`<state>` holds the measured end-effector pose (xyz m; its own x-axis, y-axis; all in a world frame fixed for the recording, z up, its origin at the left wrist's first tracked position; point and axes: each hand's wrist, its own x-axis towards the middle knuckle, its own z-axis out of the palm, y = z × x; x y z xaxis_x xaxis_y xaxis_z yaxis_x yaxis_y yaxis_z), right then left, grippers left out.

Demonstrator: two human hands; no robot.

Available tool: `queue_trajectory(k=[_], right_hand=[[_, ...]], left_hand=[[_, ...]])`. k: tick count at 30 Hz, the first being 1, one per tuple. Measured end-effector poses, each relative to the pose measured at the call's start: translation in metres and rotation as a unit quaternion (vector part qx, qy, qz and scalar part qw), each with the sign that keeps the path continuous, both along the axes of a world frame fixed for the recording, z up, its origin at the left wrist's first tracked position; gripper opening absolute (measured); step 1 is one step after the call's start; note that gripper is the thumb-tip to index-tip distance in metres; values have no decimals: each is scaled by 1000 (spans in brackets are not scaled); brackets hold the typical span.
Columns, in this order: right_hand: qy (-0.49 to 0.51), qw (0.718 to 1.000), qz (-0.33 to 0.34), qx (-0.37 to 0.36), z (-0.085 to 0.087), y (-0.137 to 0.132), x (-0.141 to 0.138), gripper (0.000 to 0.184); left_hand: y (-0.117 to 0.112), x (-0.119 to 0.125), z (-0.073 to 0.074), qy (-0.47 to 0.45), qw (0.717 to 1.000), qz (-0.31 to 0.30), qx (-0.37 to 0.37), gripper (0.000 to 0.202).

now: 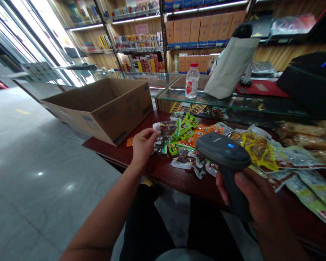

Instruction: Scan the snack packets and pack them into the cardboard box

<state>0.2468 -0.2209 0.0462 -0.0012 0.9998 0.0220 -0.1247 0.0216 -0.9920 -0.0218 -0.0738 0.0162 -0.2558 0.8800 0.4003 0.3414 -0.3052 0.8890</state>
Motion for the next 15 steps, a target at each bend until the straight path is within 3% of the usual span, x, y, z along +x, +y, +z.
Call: queue_trajectory(k=[8,15], right_hand=[[-28,998,33,45,-12,6,10,38],[-20,1000,11,4,-8,4,3,41]], left_hand=[[-1,0,0,47,999,24,1,18],[4,0,-6,19,1000,10,3,17]])
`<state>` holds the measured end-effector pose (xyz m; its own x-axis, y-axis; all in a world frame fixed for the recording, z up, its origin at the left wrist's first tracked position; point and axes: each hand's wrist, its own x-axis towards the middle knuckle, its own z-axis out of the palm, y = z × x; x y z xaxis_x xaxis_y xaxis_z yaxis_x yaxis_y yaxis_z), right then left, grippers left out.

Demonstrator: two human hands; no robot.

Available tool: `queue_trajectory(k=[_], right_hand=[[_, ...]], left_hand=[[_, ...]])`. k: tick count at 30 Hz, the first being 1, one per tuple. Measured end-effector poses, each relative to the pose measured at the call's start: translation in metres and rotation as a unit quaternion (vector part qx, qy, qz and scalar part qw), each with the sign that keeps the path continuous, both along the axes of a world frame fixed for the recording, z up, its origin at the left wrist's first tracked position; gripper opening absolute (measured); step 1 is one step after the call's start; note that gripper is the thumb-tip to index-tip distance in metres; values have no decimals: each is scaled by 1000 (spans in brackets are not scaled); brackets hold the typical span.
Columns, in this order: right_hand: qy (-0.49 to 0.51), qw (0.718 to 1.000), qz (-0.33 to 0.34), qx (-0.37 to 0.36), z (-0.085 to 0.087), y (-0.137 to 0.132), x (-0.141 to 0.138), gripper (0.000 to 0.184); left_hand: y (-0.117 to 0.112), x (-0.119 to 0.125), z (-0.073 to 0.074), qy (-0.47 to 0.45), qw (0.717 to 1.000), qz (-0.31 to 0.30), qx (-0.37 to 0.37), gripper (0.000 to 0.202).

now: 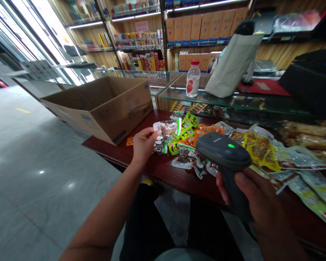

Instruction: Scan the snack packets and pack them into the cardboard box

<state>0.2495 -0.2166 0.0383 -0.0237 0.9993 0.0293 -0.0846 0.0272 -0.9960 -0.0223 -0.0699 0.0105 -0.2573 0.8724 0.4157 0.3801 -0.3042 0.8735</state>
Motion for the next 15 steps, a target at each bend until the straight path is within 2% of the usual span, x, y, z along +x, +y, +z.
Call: queue_trajectory(k=[3,7,11,15], right_hand=[[15,1000,-11,-16,4,-1,-3,39],[25,999,-16,-33,5,2,-4,38],[24,999,-19,-32,0,7,-2,37],[37,998,-20,-51,-5,12,-2,34]], left_hand=[[0,-1,0,-18,1000,-16,-4,19],[7,-6,0,-27,999,-4,-34,20],[28,-16,-5,-30,995,4,-92,23],[52,-26,-12,4,993,33,-113,24]])
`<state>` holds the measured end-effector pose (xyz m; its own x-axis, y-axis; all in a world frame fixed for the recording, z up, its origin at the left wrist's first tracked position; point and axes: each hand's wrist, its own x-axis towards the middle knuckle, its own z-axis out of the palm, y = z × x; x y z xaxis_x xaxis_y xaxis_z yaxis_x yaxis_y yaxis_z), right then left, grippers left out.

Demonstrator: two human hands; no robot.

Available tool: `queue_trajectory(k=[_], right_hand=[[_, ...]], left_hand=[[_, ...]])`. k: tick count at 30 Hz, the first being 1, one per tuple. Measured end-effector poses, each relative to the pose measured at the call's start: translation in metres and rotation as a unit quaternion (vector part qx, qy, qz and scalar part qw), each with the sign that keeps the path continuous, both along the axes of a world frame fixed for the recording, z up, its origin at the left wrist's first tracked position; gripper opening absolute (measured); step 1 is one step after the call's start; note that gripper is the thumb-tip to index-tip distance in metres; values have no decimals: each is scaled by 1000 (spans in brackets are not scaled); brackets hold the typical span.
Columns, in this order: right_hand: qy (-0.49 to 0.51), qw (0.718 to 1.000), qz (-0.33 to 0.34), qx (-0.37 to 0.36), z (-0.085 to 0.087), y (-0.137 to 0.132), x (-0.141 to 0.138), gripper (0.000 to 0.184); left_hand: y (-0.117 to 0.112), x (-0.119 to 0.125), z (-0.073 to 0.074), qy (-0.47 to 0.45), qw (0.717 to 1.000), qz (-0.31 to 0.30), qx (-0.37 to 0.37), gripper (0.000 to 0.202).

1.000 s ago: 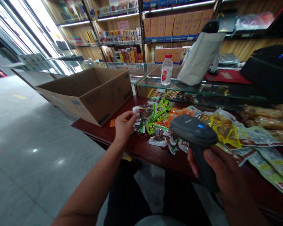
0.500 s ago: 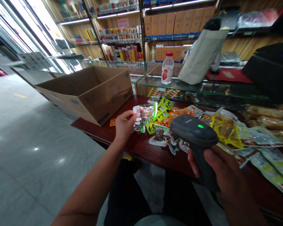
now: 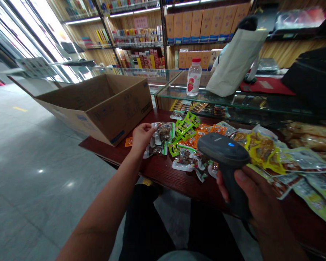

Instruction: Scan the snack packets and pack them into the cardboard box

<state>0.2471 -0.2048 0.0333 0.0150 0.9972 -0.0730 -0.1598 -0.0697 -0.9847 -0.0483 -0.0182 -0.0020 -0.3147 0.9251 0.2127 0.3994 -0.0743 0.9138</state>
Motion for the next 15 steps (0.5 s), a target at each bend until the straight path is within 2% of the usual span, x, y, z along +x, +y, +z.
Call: queue_trajectory(k=[3,5,7,9,12,15], right_hand=[[16,1000,-2,-10,-3,5,-2,34],[23,1000,-8,-12,-6,10,-3,35],[28,999,-18,-11,-9,16,-4,36],[29,999,-25,-8,-12,21,-3,36],[48,998,-24,-18,-19,27,0,32],[64,997,-38,-36,-22,29,3,28]], left_hand=[[14,-6,0,130,991,32,-19,28],[25,-6,3,237,970,47,2,35],[42,-1,8,311,949,36,31,32],[67,11,13,342,939,-18,8,21],[109,35,17,345,928,-92,-106,15],[145,57,13,340,923,-83,-163,21]])
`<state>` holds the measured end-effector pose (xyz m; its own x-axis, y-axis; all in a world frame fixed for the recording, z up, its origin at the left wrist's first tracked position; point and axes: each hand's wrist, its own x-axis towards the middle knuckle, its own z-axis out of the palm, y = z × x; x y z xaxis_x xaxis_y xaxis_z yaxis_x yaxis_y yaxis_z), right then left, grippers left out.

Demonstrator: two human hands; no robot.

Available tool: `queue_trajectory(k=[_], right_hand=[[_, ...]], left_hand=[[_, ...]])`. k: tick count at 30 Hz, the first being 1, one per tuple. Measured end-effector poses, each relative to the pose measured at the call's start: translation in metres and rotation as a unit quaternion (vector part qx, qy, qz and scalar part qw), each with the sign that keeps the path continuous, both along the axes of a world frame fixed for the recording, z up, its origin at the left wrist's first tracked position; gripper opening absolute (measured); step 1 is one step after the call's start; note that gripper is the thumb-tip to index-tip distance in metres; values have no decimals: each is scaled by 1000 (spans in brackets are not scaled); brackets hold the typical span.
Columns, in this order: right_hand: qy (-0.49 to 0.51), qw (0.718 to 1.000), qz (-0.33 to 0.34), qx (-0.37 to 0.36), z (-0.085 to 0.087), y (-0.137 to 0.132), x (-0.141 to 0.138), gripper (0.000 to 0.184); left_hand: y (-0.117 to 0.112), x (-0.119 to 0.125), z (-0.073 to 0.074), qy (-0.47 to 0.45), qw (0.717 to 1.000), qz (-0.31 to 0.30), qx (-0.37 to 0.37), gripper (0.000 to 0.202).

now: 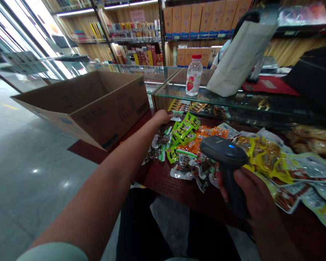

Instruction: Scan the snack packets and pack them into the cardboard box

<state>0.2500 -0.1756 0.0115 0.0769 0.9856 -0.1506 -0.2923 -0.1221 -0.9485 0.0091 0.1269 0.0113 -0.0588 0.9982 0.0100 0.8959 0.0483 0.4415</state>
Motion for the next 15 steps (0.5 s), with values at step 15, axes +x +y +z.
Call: queue_trajectory(k=[15], right_hand=[[-29,999,-24,-7,10,-5,4,30]], left_hand=[[-28,-18,2,-130,977,17,166,4]])
